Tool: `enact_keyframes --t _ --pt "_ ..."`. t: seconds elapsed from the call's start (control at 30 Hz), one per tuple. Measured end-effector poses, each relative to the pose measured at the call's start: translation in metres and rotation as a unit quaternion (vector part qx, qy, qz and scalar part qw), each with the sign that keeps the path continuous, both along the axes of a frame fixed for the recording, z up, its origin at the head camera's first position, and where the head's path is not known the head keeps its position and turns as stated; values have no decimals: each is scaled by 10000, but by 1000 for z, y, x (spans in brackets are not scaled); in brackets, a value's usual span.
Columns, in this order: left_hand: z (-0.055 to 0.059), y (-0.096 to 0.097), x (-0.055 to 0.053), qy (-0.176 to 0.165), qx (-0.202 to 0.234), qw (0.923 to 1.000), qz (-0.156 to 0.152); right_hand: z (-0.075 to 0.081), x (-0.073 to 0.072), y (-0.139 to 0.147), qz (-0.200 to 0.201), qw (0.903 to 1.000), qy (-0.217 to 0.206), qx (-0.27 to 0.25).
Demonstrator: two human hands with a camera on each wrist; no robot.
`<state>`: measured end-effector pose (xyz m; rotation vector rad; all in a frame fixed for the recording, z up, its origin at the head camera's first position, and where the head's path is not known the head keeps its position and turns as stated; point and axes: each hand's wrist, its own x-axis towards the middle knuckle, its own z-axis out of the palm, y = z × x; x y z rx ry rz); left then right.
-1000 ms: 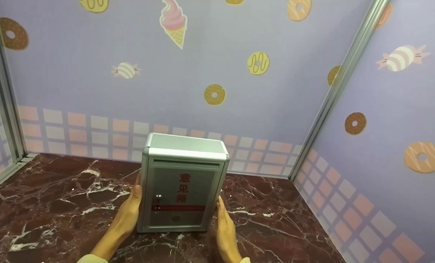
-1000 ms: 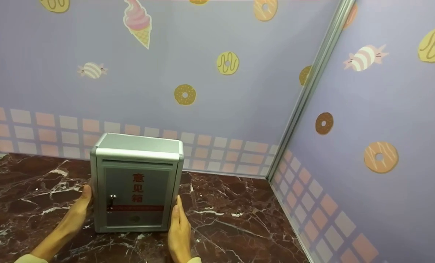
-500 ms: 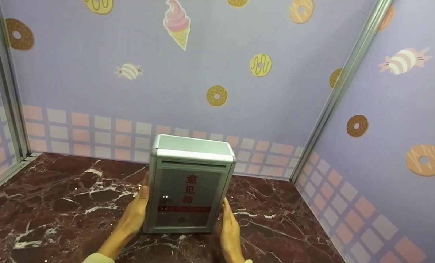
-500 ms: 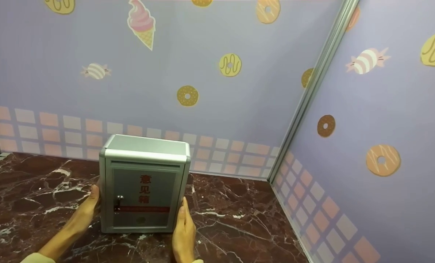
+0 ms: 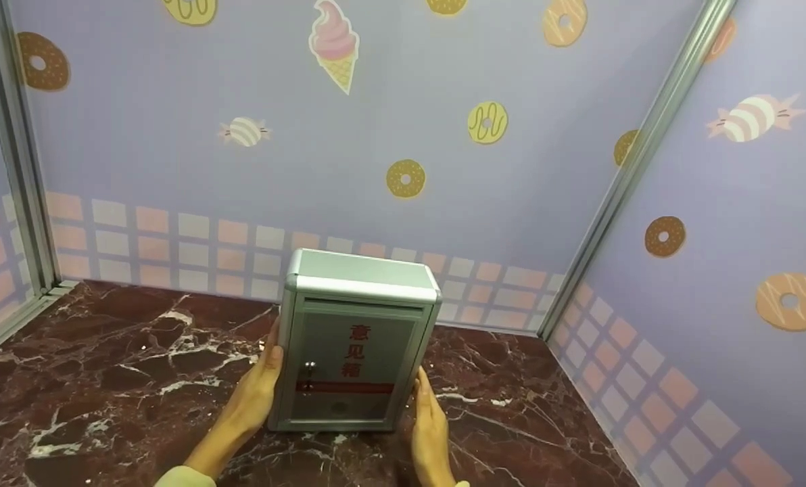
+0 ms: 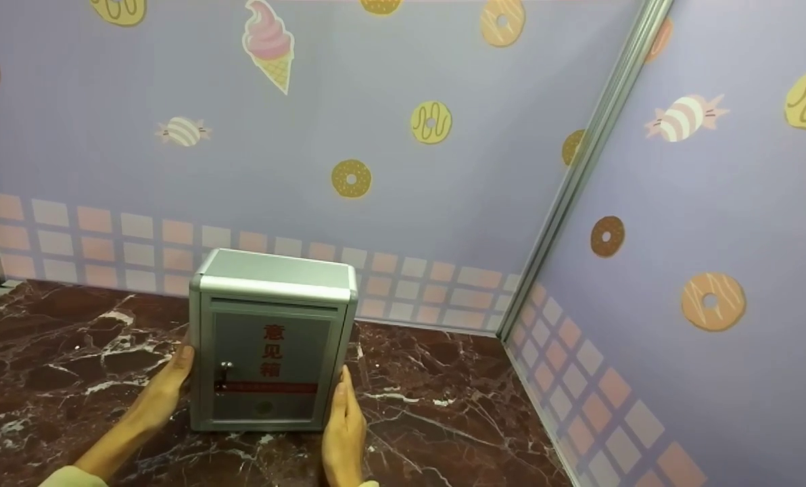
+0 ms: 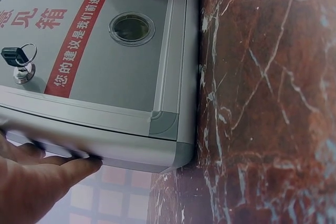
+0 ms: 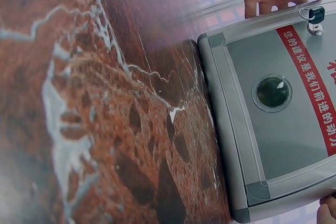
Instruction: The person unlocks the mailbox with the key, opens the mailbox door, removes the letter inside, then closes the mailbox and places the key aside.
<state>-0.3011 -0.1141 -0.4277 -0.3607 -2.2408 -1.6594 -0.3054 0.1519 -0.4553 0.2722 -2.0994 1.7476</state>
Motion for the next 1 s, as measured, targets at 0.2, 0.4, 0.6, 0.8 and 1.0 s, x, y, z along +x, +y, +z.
enact_keyframes --t 0.2,0.4,0.6,0.8,1.0 --pt "-1 1 -1 122 92 9998 -126 -1 0 1 -73 10000 -56 3" --pt "0 1 -1 78 60 9999 -59 0 0 3 -13 10000 -68 4" --pt "-1 0 -1 50 54 10000 -7 2 0 1 -728 9969 283 -42" --pt "-2 -1 1 -100 -90 9999 51 10 4 -8 -1478 9831 1050 256" --pt "-3 0 2 -29 24 10000 -30 23 8 -28 -1148 9545 2608 876"
